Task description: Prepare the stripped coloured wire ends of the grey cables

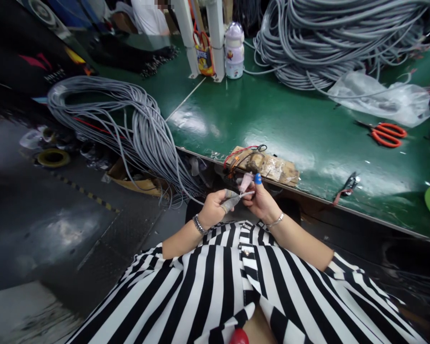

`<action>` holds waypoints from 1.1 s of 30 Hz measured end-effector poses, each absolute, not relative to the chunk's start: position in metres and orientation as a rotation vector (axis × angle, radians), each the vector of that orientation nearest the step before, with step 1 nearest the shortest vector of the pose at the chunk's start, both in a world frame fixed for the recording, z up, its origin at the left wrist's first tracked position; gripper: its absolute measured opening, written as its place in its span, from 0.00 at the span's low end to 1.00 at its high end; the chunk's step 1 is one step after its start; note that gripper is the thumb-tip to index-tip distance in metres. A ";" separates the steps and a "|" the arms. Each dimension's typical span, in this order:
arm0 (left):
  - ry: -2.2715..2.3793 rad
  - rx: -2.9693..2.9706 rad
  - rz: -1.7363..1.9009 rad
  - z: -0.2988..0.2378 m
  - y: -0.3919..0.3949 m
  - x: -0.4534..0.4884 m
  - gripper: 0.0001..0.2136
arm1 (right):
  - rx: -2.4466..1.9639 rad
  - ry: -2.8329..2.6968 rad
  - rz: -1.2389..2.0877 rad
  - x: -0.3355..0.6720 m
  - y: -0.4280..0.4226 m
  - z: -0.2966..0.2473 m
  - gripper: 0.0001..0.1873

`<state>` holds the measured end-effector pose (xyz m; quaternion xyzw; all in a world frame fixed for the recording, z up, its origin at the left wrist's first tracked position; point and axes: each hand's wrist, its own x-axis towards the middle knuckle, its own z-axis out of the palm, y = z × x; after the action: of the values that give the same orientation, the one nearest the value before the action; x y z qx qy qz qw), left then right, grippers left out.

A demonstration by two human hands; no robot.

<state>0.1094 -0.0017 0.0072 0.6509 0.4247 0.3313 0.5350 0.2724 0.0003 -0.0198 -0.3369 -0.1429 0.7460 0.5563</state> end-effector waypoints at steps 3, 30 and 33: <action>1.017 1.539 0.757 0.010 -0.011 0.103 0.13 | -0.774 -0.353 1.804 0.276 -0.005 -0.025 0.31; 0.946 1.858 0.782 0.014 -0.044 0.076 0.08 | -1.216 -0.756 1.455 0.326 -0.050 -0.042 0.22; 0.978 1.821 0.836 0.012 -0.042 0.078 0.09 | -1.233 -0.907 1.443 0.334 -0.063 -0.047 0.24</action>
<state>0.0784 -0.0421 0.0115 0.7331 0.3939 0.3368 0.4404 0.3335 -0.0631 -0.0470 -0.5088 -0.3745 0.5958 0.4959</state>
